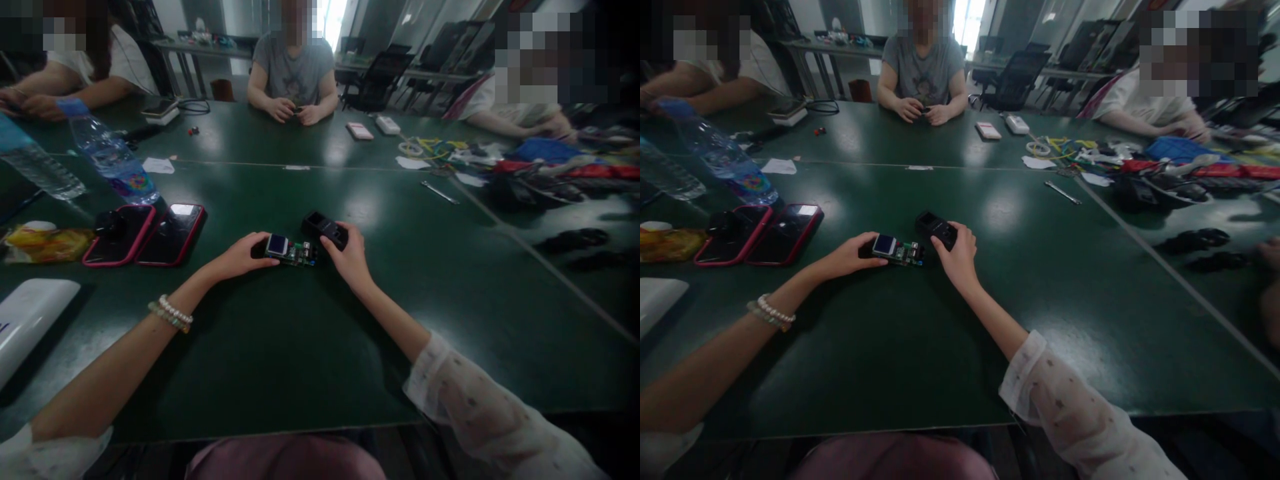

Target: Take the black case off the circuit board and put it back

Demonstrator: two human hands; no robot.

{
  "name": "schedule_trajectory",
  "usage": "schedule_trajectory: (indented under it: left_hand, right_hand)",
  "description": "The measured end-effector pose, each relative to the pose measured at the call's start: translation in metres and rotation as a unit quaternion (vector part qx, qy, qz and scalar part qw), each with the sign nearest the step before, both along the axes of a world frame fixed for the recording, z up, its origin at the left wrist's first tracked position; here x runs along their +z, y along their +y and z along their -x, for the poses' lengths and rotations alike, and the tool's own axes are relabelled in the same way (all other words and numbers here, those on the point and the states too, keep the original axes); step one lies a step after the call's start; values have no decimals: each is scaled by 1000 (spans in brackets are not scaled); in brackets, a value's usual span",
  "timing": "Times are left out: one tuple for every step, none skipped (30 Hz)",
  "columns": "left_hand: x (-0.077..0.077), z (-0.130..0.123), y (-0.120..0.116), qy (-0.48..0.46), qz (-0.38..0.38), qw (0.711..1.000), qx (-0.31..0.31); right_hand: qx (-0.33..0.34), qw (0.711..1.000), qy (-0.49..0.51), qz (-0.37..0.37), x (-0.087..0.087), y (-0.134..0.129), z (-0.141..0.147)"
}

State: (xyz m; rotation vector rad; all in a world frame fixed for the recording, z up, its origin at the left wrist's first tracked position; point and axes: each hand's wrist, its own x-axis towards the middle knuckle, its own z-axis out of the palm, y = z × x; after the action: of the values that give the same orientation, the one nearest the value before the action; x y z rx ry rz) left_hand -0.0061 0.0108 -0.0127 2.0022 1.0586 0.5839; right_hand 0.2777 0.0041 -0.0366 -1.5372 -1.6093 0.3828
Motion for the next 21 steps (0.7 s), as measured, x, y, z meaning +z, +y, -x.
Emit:
schedule_trajectory:
  left_hand:
    - [1, 0, 0, 2, -2, 1000, -4]
    - [2, 0, 0, 3, -4, 1000, -7]
    - [2, 0, 0, 3, -4, 1000, -9]
    - [3, 0, 0, 1, -5, 1000, -10]
    - [3, -1, 0, -1, -7, 1000, -10]
    - [4, -1, -1, -3, -9, 1000, -11]
    - [4, -1, -1, -4, -11, 1000, -12]
    - [4, -1, -1, -3, -12, 1000, -14]
    - [3, -1, -1, -1, -12, 1000, -16]
    - [3, -1, -1, 1, -12, 1000, -16]
    - [2, -1, -1, 3, -12, 1000, -16]
    - [2, 0, -1, 4, -12, 1000, -14]
    - [1, 0, 0, 5, -13, 1000, -13]
    - [1, 0, 0, 5, -14, 1000, -12]
    - [0, 0, 0, 6, -15, 1000, -11]
    - [0, 1, 0, 7, -16, 1000, -11]
    - [0, 1, 0, 8, -18, 1000, -12]
    - [0, 1, 0, 8, -21, 1000, -13]
    - [0, 1, 0, 9, -23, 1000, -14]
    - [0, 1, 0, 10, -24, 1000, -14]
    - [0, 0, 0, 11, -25, 1000, -13]
  right_hand:
    - [3, 1000, 0, -1, 1, 0, 0]
    - [9, 1000, 2, -2, 1, 1, 0]
    - [15, 1000, 4, -2, 1, 1, 0]
    - [23, 1000, 4, -2, 1, 2, 0]
    - [33, 999, 1, -2, 1, 2, 0]
    - [41, 999, -5, -3, 1, 2, 0]
    - [48, 999, -14, -5, 0, 1, 0]
    - [56, 998, -24, -7, 0, 1, 1]
    - [63, 997, -34, -9, 0, 0, 2]
    - [70, 997, -43, -11, 0, 0, 2]
    - [76, 996, -50, -12, 0, 0, 3]
    - [82, 995, -52, -16, 1, -1, 4]
    - [85, 995, -46, -22, 2, -1, 4]
    - [81, 996, -30, -31, 3, -2, 5]
    - [71, 997, -6, -42, 6, -3, 5]
    - [57, 997, 24, -55, 9, -4, 6]
    - [44, 995, 53, -68, 12, -7, 7]
    - [38, 993, 76, -80, 16, -9, 9]
    - [40, 991, 92, -89, 19, -13, 11]
    - [53, 989, 99, -97, 23, -16, 13]
    - [73, 987, 100, -100, 26, -20, 16]
